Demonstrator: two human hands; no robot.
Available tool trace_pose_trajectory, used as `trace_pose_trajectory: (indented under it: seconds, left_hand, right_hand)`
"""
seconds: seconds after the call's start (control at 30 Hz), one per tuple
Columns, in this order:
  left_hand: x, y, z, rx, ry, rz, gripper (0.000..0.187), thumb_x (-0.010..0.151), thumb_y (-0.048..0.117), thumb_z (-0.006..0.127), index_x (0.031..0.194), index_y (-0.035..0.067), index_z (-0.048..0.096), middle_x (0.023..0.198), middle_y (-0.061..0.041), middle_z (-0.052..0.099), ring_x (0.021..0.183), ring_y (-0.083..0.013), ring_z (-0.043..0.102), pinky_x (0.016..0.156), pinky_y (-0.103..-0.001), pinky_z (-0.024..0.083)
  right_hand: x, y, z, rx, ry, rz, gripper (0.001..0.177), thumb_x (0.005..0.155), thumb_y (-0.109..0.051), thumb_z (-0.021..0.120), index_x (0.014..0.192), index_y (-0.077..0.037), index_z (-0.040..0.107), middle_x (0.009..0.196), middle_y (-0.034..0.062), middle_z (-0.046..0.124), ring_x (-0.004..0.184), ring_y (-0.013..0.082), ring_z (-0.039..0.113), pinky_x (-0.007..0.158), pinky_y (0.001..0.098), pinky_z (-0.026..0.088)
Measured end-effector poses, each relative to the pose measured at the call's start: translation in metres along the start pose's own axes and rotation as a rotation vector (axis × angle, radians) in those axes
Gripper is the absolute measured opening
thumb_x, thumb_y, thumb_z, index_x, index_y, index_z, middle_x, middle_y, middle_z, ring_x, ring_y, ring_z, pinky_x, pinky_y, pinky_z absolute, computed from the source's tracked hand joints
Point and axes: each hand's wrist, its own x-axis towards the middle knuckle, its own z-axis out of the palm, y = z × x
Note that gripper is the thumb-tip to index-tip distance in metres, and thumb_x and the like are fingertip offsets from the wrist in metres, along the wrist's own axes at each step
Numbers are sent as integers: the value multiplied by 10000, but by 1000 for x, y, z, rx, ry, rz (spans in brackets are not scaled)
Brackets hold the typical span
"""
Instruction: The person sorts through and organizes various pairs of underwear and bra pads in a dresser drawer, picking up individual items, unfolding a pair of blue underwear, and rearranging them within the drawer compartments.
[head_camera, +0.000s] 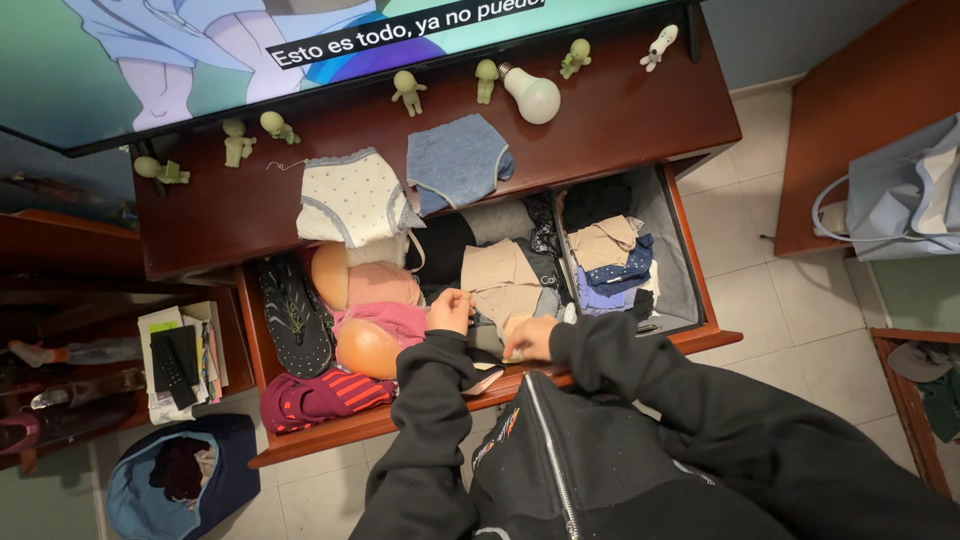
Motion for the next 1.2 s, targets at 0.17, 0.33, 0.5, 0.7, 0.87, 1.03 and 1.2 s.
trace_pose_trajectory:
  seconds: [0.17,0.33,0.5,0.7,0.87,1.03,1.2]
  left_hand:
    - [2,5,0,-34,-1,61,118,969,114,646,988,18,712,846,-51,763,716,-101,701,621,-260,584]
    - [-12,21,7,0,-382,257,258,906,24,651,1158,61,691,1031,-80,771,952,-156,729,851,-285,566]
    - [-29,22,13,316,-331,522,524,728,67,763,1247,127,712,1208,-126,613,1150,-274,565,986,-378,462]
    - [-22,5,29,417,-281,441,519,716,297,891,1197,155,758,1159,-103,597,1127,-290,522,980,-404,417]
    - [-1,-21,46,237,-224,458,285,884,328,793,1106,151,813,1160,-85,701,1090,-233,654,966,-354,508]
    - [14,-22,38,228,22,359,265,825,210,748,1059,88,769,997,-108,709,868,-248,700,801,-364,567]
    - [37,-16,29,267,331,383,395,767,175,754,1138,50,697,1026,-129,720,884,-275,697,837,-408,541]
  right_hand:
    - [-16,-3,-29,915,196,123,442,749,95,741,1151,-87,751,1015,78,649,863,133,659,747,298,539]
    - [-24,-24,-59,1190,332,16,459,777,83,711,1203,-83,682,993,53,738,896,90,708,832,245,570]
    - [-26,-31,-67,940,513,67,315,802,-28,798,1113,-69,762,1032,20,778,936,93,727,859,243,575]
    - [-11,-18,-75,524,800,-105,177,833,-133,823,1007,-103,815,987,88,666,872,165,677,772,297,560]
    - [13,-2,-82,871,636,126,234,822,-118,806,1037,-66,727,798,15,717,720,76,647,668,260,536]
    - [39,18,-90,811,757,183,202,839,-86,795,1024,-35,733,807,15,737,734,60,656,705,233,551]
    - [60,25,-97,865,755,331,207,869,-73,737,1071,-39,706,850,50,747,731,84,683,663,259,546]
